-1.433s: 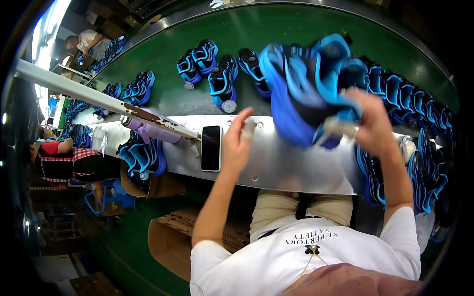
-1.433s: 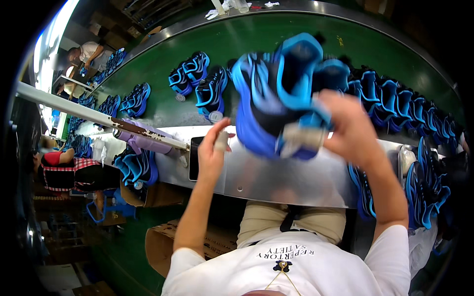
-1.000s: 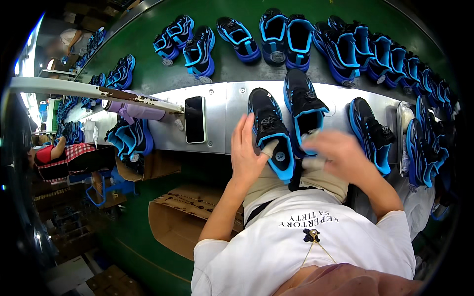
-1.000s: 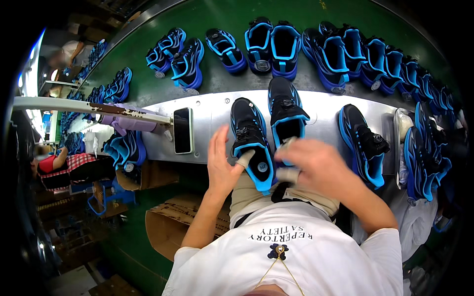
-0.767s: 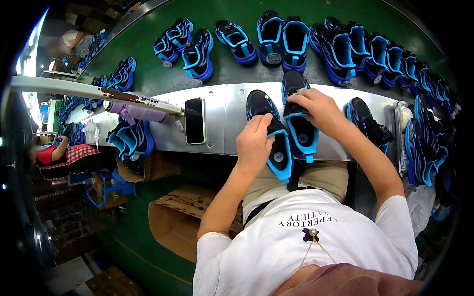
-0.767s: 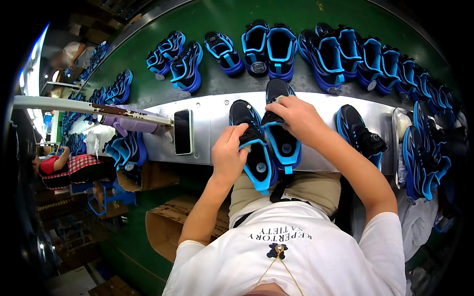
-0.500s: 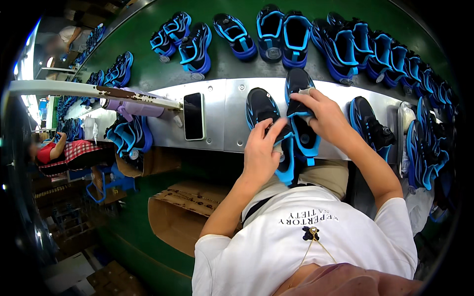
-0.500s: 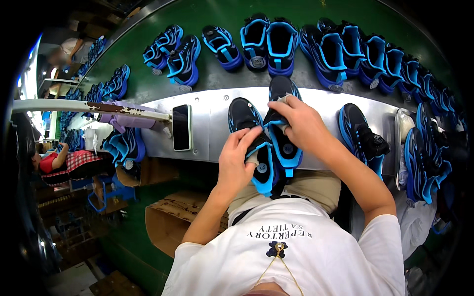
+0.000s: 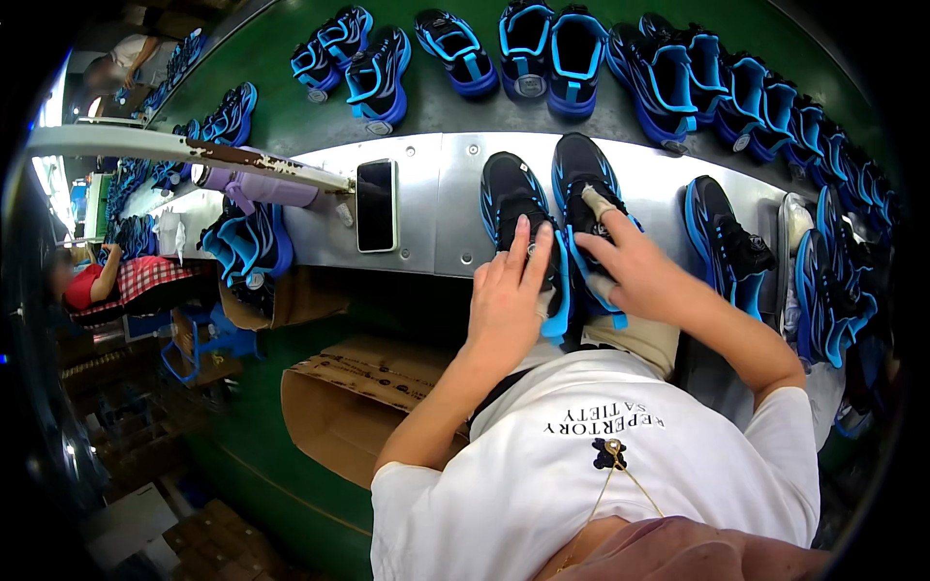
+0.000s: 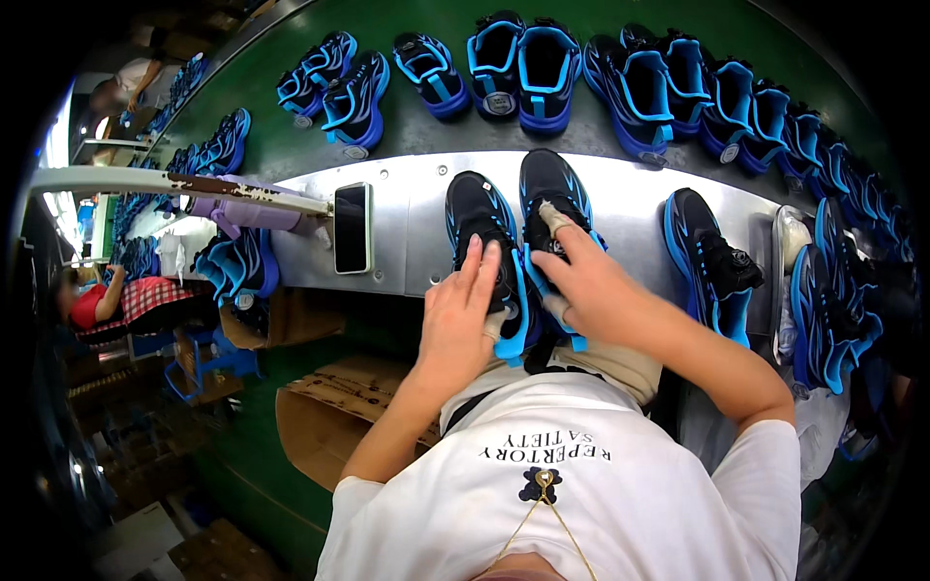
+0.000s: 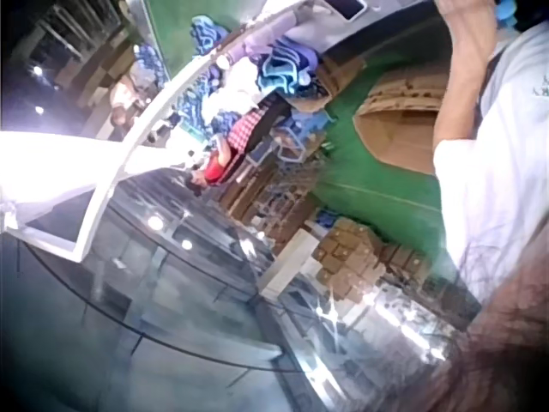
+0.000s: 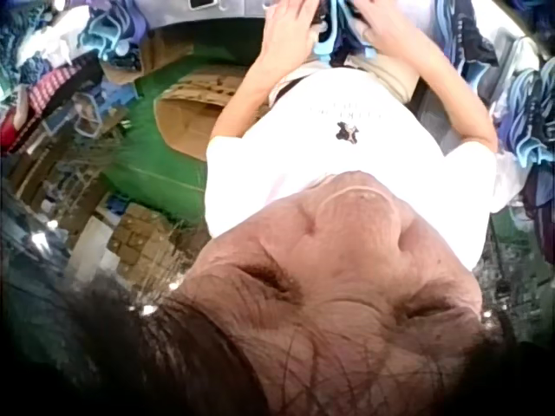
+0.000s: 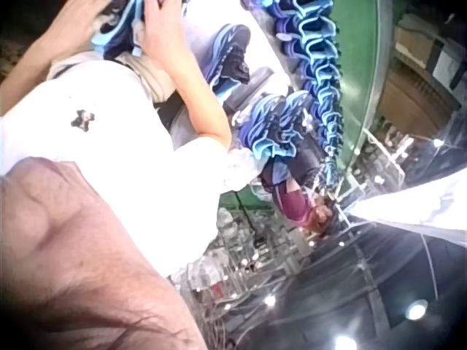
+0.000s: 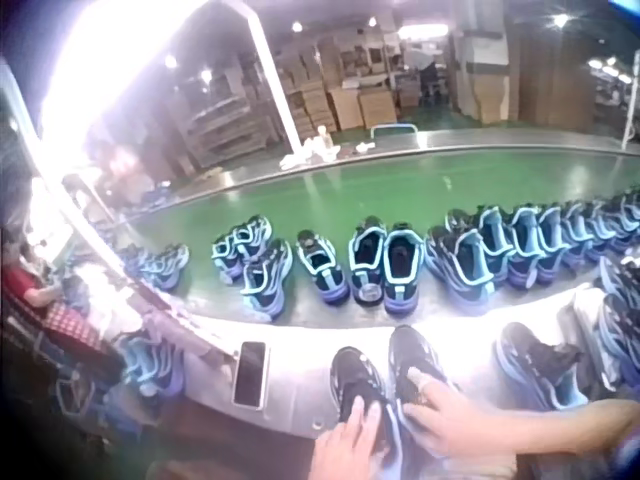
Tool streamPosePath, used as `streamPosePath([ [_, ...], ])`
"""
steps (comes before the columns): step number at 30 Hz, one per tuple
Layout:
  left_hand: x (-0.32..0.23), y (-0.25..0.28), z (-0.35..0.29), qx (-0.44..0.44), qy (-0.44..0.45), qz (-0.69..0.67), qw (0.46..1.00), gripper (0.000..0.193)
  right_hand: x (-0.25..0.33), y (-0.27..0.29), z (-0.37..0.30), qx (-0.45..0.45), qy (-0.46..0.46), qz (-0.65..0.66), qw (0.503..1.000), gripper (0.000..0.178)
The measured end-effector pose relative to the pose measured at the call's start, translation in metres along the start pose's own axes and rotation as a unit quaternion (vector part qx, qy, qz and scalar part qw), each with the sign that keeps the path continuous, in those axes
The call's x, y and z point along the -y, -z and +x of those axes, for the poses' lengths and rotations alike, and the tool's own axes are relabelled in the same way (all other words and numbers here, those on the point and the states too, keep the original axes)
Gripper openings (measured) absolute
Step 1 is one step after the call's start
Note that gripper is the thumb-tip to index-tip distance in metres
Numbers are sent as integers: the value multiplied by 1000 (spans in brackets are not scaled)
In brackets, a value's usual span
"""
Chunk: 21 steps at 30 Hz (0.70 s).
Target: The person applies glue to the edges and tongues of several sneakers using a small brush, then places the finished sneakers onto a moving assembly line conveyor belt.
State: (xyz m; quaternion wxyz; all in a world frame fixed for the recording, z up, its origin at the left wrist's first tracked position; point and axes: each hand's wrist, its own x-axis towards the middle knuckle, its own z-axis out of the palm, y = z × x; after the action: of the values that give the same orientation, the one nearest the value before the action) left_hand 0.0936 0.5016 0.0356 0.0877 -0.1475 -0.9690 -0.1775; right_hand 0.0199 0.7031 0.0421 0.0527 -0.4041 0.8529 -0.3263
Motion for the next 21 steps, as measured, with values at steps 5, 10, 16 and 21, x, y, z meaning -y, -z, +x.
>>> streamPosePath([
  [5,3,17,21,6,43,-51,998,33,-11,40,16,83,-94,82,989,39],
  [10,0,4,30,17,157,-152,976,22,-24,36,11,45,-13,39,998,28],
  [16,16,-1,18,-25,104,-274,956,25,-27,33,9,-1,-54,-24,998,26],
  [21,22,3,24,26,38,-212,976,27,-25,21,9,36,-102,-132,985,32],
])
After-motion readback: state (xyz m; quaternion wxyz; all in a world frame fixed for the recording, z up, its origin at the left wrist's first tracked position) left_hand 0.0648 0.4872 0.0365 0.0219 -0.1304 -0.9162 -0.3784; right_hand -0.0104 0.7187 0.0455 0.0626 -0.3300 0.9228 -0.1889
